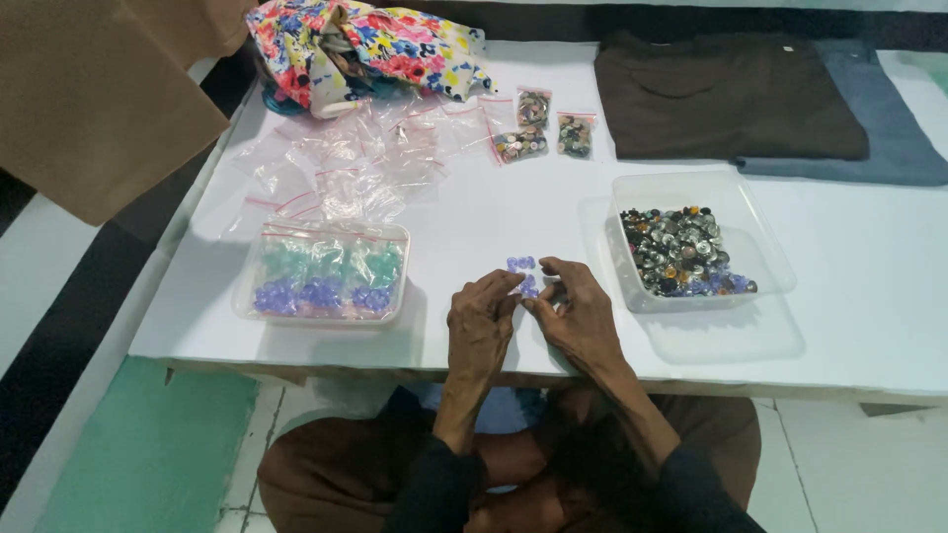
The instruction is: Sorting small buttons from a container and placing them into plastic bags
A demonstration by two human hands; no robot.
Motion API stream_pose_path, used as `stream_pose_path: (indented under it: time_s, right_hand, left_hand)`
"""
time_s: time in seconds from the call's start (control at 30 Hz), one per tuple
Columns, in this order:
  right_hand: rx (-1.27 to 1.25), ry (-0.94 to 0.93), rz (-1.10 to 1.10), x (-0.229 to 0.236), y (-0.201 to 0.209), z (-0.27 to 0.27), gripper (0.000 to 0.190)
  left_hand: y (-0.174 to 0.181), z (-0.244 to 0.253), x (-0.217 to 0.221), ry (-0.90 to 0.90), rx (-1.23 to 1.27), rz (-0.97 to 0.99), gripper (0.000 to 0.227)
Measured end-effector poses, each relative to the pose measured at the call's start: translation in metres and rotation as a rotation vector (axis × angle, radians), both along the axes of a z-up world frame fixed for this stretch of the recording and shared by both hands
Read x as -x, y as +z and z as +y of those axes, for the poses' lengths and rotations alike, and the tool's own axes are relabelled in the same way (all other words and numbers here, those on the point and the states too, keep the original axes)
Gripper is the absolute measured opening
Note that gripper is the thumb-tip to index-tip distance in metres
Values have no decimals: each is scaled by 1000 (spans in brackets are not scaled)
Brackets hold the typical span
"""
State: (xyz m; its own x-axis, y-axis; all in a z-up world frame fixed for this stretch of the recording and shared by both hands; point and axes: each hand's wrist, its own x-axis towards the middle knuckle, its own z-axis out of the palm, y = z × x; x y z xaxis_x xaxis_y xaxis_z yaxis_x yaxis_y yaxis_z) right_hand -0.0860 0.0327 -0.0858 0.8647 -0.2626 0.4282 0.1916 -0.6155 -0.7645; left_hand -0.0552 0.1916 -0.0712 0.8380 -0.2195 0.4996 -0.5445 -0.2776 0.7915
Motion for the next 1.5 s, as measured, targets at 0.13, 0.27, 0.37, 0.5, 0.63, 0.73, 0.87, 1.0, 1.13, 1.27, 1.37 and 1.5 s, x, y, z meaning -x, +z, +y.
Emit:
stream_pose_path:
  time_s: [0.13, 0.27, 0.37, 0.5, 0.63, 0.73, 0.87, 1.0, 1.13, 1.27, 1.37, 1.5]
  right_hand:
    - [-18, 45, 18, -6, -5, -4, 57]
    - [74, 78, -8, -18, -16, -13, 53]
    - [136, 102, 19, -24, -15, -18, 49]
    - [244, 109, 81, -37, -28, -25, 43]
    - [278, 110, 22, -35, -22, -24, 41]
    - [266, 91, 30, -33, -19, -21, 45]
    - [272, 80, 62, -35, -17, -22, 38]
    - [270, 84, 29, -36, -20, -23, 43]
    - [248, 85, -21, -30, -19, -19, 48]
    - [263, 16, -147, -27, -5, -10, 48]
    - [330, -59, -225, -15, 5, 4, 39]
    - [513, -185, -367, -15, 21, 19, 22]
  left_hand:
    - [-6, -3, -1, 6, 66, 1, 28]
    - [-17, -3, -10, 20, -36, -12, 44]
    - [-14, -4, -14, -9, -49, -45, 44]
    - [-2, -3, -18, -40, -110, -62, 37]
    - [-23, -7, -29, -51, -124, 2, 41]
    - [-28, -6, -30, -41, -117, 42, 41]
    - [-26, -8, -33, -60, -110, 88, 38]
    - [-21, -5, -28, -68, -57, 104, 37]
    - [-7, -3, -17, -61, 15, 94, 38]
    - [4, -2, -16, -40, 144, 117, 40]
    - [-2, -3, -20, 53, 228, 141, 34]
    - [-7, -4, -52, 185, 162, 77, 32]
